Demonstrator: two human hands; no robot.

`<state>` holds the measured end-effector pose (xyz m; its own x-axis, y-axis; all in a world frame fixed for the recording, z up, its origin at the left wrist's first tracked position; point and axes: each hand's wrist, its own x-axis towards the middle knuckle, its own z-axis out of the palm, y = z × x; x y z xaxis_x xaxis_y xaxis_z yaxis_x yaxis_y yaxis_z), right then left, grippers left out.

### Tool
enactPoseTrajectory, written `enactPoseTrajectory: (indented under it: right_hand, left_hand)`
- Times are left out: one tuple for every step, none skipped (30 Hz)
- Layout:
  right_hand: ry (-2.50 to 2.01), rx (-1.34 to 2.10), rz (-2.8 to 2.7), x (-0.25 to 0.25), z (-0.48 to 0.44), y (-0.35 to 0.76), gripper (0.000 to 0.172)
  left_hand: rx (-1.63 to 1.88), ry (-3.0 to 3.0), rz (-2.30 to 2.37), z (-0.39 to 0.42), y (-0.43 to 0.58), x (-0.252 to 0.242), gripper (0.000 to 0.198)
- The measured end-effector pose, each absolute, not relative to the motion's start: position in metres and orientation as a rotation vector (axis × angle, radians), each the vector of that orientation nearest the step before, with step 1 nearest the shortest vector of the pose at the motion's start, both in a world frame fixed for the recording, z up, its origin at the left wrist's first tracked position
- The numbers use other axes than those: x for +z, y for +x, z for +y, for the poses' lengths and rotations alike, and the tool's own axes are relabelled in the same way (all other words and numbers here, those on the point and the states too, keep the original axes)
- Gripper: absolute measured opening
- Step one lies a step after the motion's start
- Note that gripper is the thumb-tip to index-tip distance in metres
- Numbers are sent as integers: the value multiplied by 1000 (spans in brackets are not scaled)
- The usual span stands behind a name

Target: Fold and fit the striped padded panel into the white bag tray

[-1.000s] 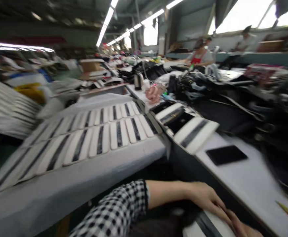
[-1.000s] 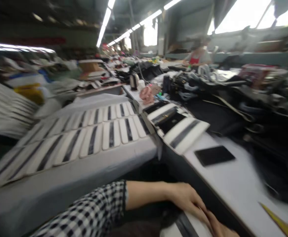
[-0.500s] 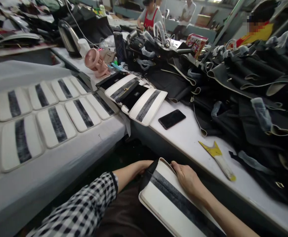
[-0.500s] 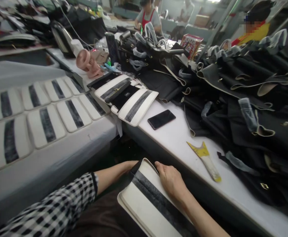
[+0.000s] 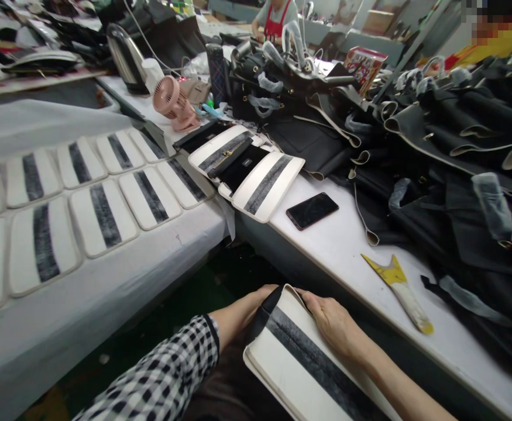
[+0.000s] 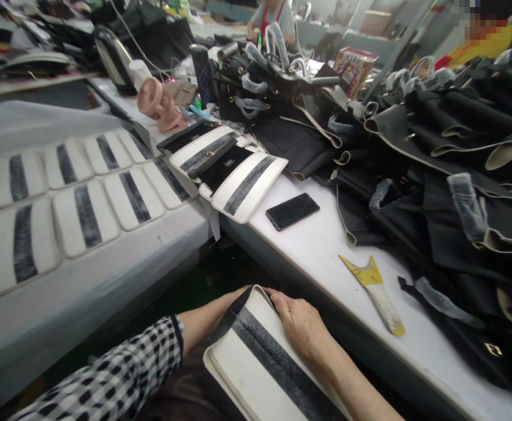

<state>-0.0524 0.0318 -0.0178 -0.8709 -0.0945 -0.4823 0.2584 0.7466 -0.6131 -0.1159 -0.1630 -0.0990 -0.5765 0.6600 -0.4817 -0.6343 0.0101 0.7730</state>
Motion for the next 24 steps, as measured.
enactPoseTrajectory:
  right_hand:
    - [129, -956, 2451, -18, 32, -53, 53]
    - [134, -949, 2451, -18, 32, -54, 53]
    - [131, -948, 2452, -19, 31, -54, 53]
    - [118, -954, 2453, -19, 31, -55, 54]
    - [101, -965, 2452, -20, 30, -57, 54]
    - [89, -976, 2450, -20, 29, -58, 55]
    - [82, -986, 2448, -21, 29, -60, 56]
    - [78, -996, 2446, -21, 28, -61, 56]
    - [73, -1010, 2443, -21, 27, -62, 56]
    - [67, -1029, 2437, -21, 26, -63, 55]
    - [56, -1053, 2432, -21, 25, -64, 54]
    - [46, -1078, 2426, -20, 24, -64, 53]
    - [40, -1098, 2421, -20, 24, -65, 52]
    - [39, -1113, 2415, -19, 23, -65, 51]
    - [40, -1123, 2409, -18, 22, -65, 51]
    - [37, -1129, 2404, -16, 21, -66, 50]
    - [30, -1132, 2398, -15, 20, -67, 50]
    - [24, -1128, 2394, -14, 19, -68, 49]
    - [26, -1114, 2394, -13, 18, -69, 50]
    - [36, -1089, 2399, -12, 17, -71, 51]
    - [51, -1057, 2410, -11, 17, -71, 53]
    - [57, -1024, 2425, -9, 17, -71, 55]
    - [56, -997, 2441, -8, 18, -69, 56]
    - [48, -979, 2454, -7, 19, -67, 58]
  left_hand:
    - [1758, 50, 1334, -165, -115, -93, 45]
    - [1781, 72, 1329, -168, -113, -87, 47]
    - [1799, 94, 1322, -172, -112, -80, 49]
    - [1810, 119, 1314, -177, -110, -74, 50]
    - [1810, 151, 1306, -182, -109, -67, 50]
    - [1802, 189, 1298, -186, -107, -62, 50]
    - [1793, 227, 1294, -191, -106, -57, 50]
    - [1782, 257, 1294, -194, -105, -53, 50]
    - [1773, 266, 1297, -196, -103, -51, 51]
    - [1771, 255, 1302, -196, -103, -49, 51]
    - [1778, 225, 1307, -196, -102, -49, 51]
    - [1787, 185, 1309, -194, -101, -50, 50]
    - [1793, 147, 1309, -193, -101, -50, 50]
    - [1795, 114, 1307, -190, -101, -51, 48]
    - [1793, 85, 1307, -188, -101, -52, 47]
    - [1784, 56, 1307, -185, -102, -52, 46]
    - [1772, 20, 1307, -182, -102, -52, 45]
    - [1762, -23, 1305, -180, -103, -51, 45]
    - [1755, -64, 1298, -177, -103, -51, 45]
    - [1752, -98, 1283, -174, -103, -50, 45]
    - [1752, -128, 1259, -171, -102, -49, 45]
    - [1748, -151, 1231, -168, -102, -48, 45]
    - [1741, -166, 1206, -165, -101, -46, 45]
    - [1734, -174, 1187, -163, -102, -43, 45]
